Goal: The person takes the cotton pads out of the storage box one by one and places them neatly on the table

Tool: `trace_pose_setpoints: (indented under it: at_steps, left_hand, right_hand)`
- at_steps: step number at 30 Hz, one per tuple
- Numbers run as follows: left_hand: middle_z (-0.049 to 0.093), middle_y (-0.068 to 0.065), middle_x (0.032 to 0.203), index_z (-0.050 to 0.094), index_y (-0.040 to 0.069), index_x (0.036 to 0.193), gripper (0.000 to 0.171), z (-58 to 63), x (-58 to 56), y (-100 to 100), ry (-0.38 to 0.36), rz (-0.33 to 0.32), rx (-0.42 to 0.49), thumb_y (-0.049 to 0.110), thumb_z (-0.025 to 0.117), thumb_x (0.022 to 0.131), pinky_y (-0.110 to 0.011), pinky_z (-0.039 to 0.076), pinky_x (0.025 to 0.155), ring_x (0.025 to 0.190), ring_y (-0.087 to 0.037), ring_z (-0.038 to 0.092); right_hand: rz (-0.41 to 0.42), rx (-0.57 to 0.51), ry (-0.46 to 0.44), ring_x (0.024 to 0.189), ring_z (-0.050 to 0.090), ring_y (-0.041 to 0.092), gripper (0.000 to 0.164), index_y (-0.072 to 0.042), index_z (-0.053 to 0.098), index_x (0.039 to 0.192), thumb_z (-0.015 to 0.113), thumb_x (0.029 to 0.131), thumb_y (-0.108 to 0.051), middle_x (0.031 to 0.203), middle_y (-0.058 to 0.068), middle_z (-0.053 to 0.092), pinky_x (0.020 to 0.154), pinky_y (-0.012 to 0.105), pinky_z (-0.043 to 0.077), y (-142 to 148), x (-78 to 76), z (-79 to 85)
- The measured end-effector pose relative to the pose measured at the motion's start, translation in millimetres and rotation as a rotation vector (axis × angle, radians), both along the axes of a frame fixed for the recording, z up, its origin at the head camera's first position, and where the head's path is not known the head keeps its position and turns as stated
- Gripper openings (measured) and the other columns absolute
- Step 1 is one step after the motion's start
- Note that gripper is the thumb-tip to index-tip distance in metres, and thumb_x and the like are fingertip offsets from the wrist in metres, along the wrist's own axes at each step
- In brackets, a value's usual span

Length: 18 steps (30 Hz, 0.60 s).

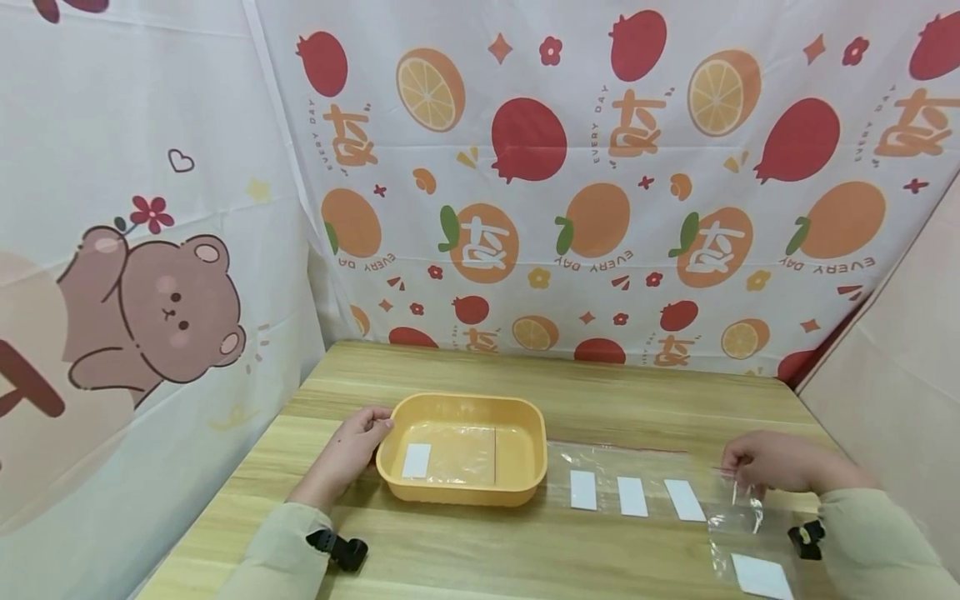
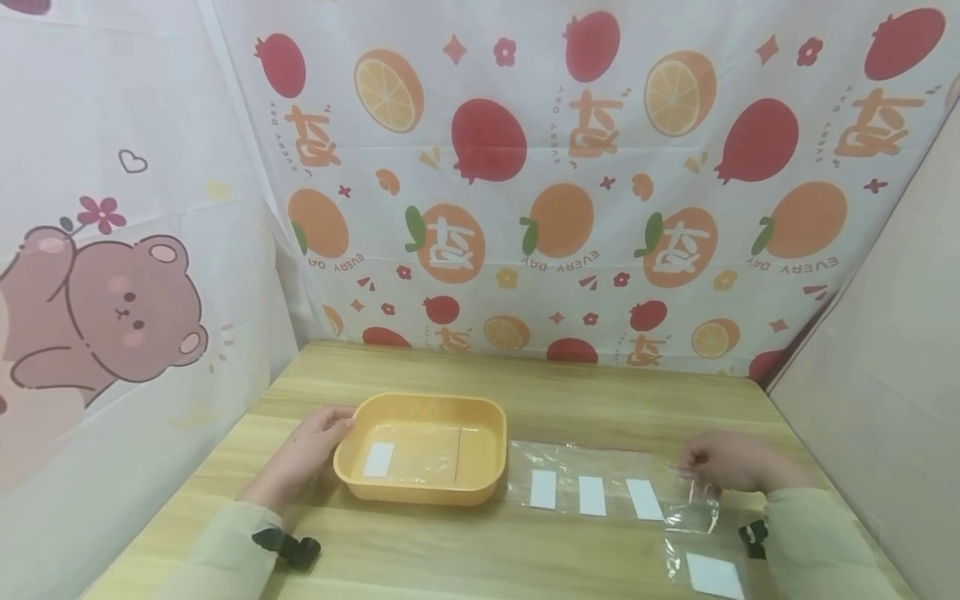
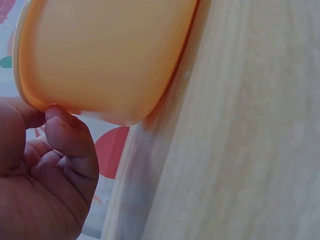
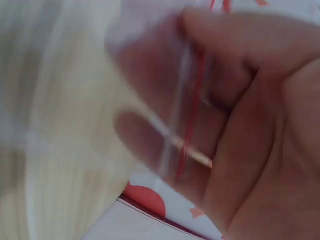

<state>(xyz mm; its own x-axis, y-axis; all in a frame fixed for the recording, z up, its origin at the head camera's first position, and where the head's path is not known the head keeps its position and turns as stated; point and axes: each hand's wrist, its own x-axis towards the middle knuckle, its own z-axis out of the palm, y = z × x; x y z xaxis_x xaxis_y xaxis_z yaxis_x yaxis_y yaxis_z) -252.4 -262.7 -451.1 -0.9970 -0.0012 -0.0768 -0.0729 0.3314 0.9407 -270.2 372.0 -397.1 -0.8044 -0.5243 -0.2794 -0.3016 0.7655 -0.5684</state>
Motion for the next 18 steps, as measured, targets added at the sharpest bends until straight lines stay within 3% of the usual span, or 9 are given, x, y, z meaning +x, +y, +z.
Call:
trace_pose_setpoints:
  at_steps: [5,8,18]
  left_hand:
    - [0.067,-0.015,0.113,0.053,0.002,0.136,0.039,-1.0,0.6,0.6,0.004,0.004,0.012,0.028,0.050,0.108,-0.038,0.059,0.066,0.085,-0.024,0.068]
    - [0.066,-0.015,0.113,0.053,0.002,0.136,0.039,-1.1,1.3,1.7,0.006,-0.003,0.017,0.028,0.050,0.108,-0.038,0.059,0.066,0.085,-0.025,0.068]
    - [0.066,-0.015,0.113,0.053,0.002,0.136,0.039,-0.6,2.6,1.2,0.004,0.003,0.005,0.029,0.050,0.108,-0.038,0.059,0.065,0.084,-0.024,0.067]
  right_hand:
    - [-0.108,0.194,0.193,0.065,0.050,0.015,0.021,-0.015,0.061,0.078,0.061,0.087,0.005,0.071,-0.003,0.054,0.059,0.032,0.042,-9.6,-10.3,-22.1]
    - [-0.137,0.250,0.293,0.070,0.048,0.015,0.022,-0.017,0.062,0.079,0.061,0.088,0.003,0.075,-0.004,0.055,0.063,0.036,0.041,-13.3,-14.7,-32.3]
    - [-0.186,0.312,0.438,0.077,0.053,0.016,0.024,-0.023,0.066,0.083,0.060,0.090,0.000,0.086,-0.005,0.063,0.070,0.044,0.049,-18.9,-28.9,-52.5]
